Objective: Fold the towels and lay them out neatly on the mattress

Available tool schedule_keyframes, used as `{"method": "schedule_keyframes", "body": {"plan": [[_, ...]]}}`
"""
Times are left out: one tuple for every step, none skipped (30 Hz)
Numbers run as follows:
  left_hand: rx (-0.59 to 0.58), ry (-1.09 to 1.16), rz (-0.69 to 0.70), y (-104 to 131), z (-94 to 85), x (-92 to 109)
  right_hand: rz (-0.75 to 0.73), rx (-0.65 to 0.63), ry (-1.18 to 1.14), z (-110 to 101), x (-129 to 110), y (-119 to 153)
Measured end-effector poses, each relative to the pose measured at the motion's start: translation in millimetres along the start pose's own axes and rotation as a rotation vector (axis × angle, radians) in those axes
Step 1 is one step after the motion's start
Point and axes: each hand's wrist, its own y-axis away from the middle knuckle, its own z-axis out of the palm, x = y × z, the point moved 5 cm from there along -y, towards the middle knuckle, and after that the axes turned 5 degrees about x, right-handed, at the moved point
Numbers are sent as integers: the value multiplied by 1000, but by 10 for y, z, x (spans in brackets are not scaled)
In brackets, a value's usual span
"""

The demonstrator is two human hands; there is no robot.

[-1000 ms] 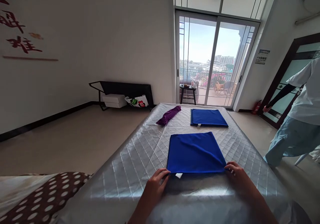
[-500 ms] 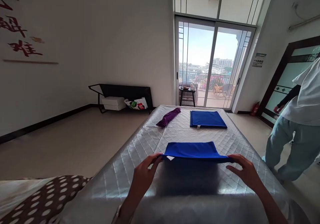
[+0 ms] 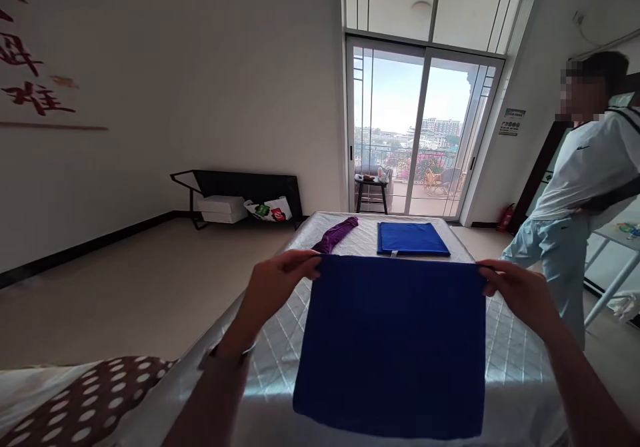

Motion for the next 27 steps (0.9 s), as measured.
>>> {"method": "schedule_keyframes", "body": {"plan": [[-58,44,-28,-119,83,-24,24,-20,-11,58,51,-90],[-107,87,-56,-233,169,-49,50,-43,-23,124,110,-184],[-143,128,-79,-340,251,-70,77,-70,-38,193,171,-280],[-159,165,-96,-438,322,-83,99,-93,-58,257,227,-376],[-156,199,-103,-523,377,-85,113,-104,-83,308,271,-468],[-135,229,-101,-594,413,-77,118,-98,-108,338,299,-551],[-103,253,-88,-646,430,-62,111,-76,-124,347,309,-620],[-66,270,-66,-673,429,-44,93,-44,-131,338,304,-668],[-29,283,-41,-675,414,-32,71,-10,-127,316,289,-688],[5,288,-16,-648,389,-35,47,18,-116,290,273,-675],[35,285,3,-594,361,-61,24,37,-98,268,263,-630],[55,278,15,-514,337,-115,3,43,-77,259,268,-552],[61,268,16,-412,324,-199,-14,32,-55,269,296,-445],[53,258,1,-292,326,-317,-25,11,-37,301,352,-313],[29,248,-28,-158,348,-463,-28,-22,-25,359,438,-161],[-10,232,-70,-16,389,-632,-20,-64,-23,441,552,5],[-56,207,-128,130,444,-819,0,-114,-32,544,689,180],[-109,162,-187,274,510,-1008,31,-167,-51,660,839,357],[-167,100,-239,411,580,-1189,65,-229,-68,785,991,530],[-229,47,-275,534,652,-1349,85,-292,-70,908,1129,692],[-286,4,-298,640,718,-1483,95,-348,-61,1017,1246,837],[-331,-22,-309,725,772,-1590,102,-392,-45,1105,1342,959],[-361,-33,-314,789,811,-1670,107,-417,-22,1167,1414,1057],[-375,-35,-317,836,833,-1728,117,-429,0,1205,1463,1130],[-373,-36,-319,869,839,-1767,131,-432,20,1223,1493,1183],[-365,-41,-320,893,833,-1792,147,-432,36,1227,1505,1220],[-352,-50,-320,911,820,-1806,163,-433,50,1221,1504,1244]]}}
